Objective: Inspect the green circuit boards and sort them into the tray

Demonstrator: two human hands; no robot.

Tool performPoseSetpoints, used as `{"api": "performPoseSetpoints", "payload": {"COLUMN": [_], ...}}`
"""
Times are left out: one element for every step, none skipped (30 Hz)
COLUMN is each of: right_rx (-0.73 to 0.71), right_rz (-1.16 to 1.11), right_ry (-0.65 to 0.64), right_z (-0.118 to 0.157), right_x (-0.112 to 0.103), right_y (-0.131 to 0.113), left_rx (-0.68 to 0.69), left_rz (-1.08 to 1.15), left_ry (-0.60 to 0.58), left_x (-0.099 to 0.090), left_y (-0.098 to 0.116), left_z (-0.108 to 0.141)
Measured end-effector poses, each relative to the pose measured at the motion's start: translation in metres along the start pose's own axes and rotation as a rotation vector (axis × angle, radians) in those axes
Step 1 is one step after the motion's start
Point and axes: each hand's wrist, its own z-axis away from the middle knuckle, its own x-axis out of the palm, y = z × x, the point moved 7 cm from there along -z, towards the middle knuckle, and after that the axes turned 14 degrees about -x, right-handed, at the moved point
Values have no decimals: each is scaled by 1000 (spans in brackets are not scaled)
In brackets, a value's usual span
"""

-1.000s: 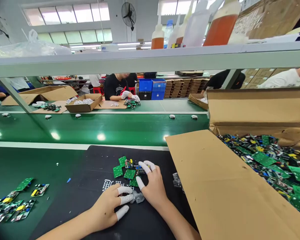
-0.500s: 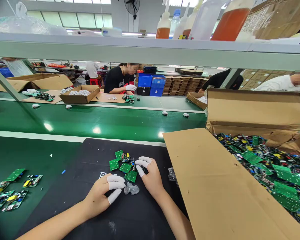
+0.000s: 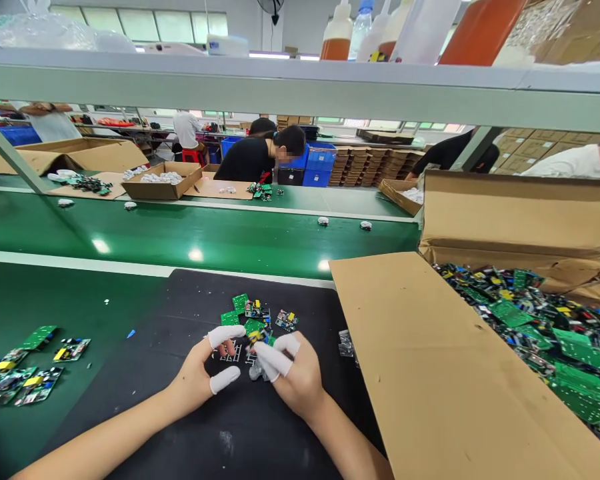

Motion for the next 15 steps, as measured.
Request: {"api": "performPoseSetpoints", "payload": {"right_rx": [-58, -102, -134, -150, -155, -149, -138, -120, -100, -81, -62, -45, -32, -11, 31], "right_rz": [-56, -107, -148, -178, -198, -210, -219, -223, -228, -233, -239, -247, -259, -285, -323], "right_ry": [14, 27, 42, 55, 66, 66, 63, 57, 43, 30, 21, 11, 1, -17, -34], "right_z": [-1, -1, 0, 0, 1, 2, 2, 3, 4, 4, 4, 3, 2, 2, 1], "right_x": [0, 1, 1, 1, 1, 1, 2, 3, 3, 4, 5, 6, 6, 8, 10], "right_y": [-9, -16, -22, -25, -28, -28, -28, -27, -25, -24, -22, -22, -21, -21, -21], "left_rx": [-25, -44, -58, -70, -82, -90, -90, -83, -69, -49, -27, -2, 25, 58, 94], "left_rz": [28, 60, 91, 118, 138, 150, 157, 158, 157, 153, 148, 139, 127, 111, 91], "left_ry": [-18, -39, -61, -83, -100, -112, -119, -120, -115, -105, -95, -85, -70, -51, -25], "left_x": [0, 1, 1, 2, 3, 3, 4, 4, 3, 3, 2, 2, 1, -1, -3], "left_y": [-2, -4, -4, -5, -5, -5, -5, -4, -3, -2, -1, 1, 2, 4, 6], "left_z": [0, 0, 1, 1, 2, 2, 3, 3, 4, 4, 4, 5, 5, 6, 7]}}
